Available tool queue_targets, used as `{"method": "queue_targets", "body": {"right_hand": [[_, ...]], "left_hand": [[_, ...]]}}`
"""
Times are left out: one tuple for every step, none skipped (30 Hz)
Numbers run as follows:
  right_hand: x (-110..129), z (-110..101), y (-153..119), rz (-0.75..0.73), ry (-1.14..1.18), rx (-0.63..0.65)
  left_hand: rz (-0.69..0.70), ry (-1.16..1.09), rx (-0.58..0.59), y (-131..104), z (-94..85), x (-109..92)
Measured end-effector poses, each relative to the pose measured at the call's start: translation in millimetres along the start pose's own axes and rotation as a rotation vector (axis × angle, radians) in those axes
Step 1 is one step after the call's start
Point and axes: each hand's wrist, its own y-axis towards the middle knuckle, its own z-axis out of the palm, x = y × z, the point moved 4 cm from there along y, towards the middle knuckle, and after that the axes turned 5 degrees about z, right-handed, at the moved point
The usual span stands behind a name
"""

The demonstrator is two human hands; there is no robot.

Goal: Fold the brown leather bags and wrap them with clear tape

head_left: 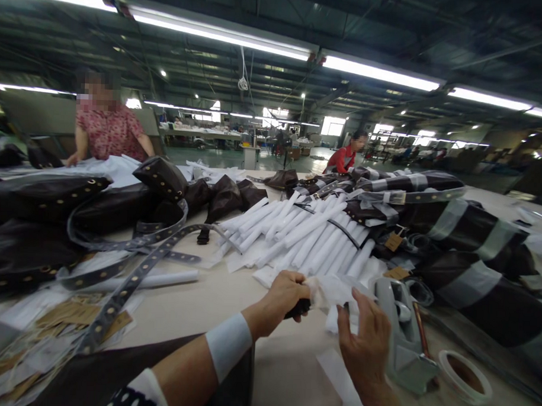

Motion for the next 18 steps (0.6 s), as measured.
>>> {"method": "queue_targets", "body": {"right_hand": [[1.1, 0.9, -5.2, 0.095, 0.08, 0.034], [3.8, 3.7, -10.4, 0.181, 0.167, 0.094], [8.0, 8.0, -15.2, 0.257, 0.248, 0.169], [13.5, 13.1, -19.1, 0.321, 0.31, 0.241], [19.2, 18.1, -21.7, 0.378, 0.349, 0.291], [24.4, 22.5, -23.1, 0.435, 0.371, 0.314], [28.6, 26.5, -23.3, 0.493, 0.386, 0.319], [32.1, 30.6, -22.9, 0.544, 0.403, 0.324], [34.9, 34.7, -22.3, 0.587, 0.429, 0.336], [36.9, 38.6, -21.7, 0.625, 0.462, 0.351], [38.2, 42.4, -21.4, 0.657, 0.493, 0.373], [38.9, 46.0, -21.8, 0.685, 0.512, 0.398], [38.9, 49.3, -22.7, 0.709, 0.511, 0.422], [38.6, 52.4, -24.3, 0.724, 0.492, 0.444], [38.3, 55.5, -26.3, 0.727, 0.463, 0.463], [38.0, 58.6, -28.6, 0.716, 0.427, 0.476], [37.8, 61.9, -31.1, 0.693, 0.392, 0.481], [37.4, 65.5, -33.7, 0.661, 0.359, 0.482]], "left_hand": [[0.009, -0.002, -0.007, 0.9, -0.7, 1.8], [0.021, -0.006, -0.014, 1.9, -1.4, 3.7], [0.032, -0.01, -0.018, 2.8, -1.8, 5.6], [0.044, -0.015, -0.02, 3.7, -2.2, 7.6], [0.055, -0.021, -0.02, 4.6, -2.6, 9.4], [0.065, -0.027, -0.021, 5.4, -3.1, 11.0], [0.074, -0.032, -0.023, 6.3, -4.0, 12.6], [0.082, -0.036, -0.026, 7.2, -5.1, 14.2], [0.088, -0.038, -0.031, 8.2, -6.5, 15.8], [0.095, -0.039, -0.036, 9.4, -8.1, 17.8], [0.1, -0.038, -0.042, 10.8, -9.8, 20.0], [0.105, -0.036, -0.049, 12.5, -11.5, 22.5], [0.11, -0.035, -0.058, 14.3, -13.2, 25.4], [0.115, -0.036, -0.069, 16.3, -14.7, 28.4], [0.12, -0.038, -0.083, 18.5, -16.3, 31.4], [0.123, -0.041, -0.097, 20.8, -17.7, 34.6], [0.124, -0.044, -0.11, 23.2, -18.8, 37.7], [0.124, -0.046, -0.121, 25.8, -19.7, 40.8]]}}
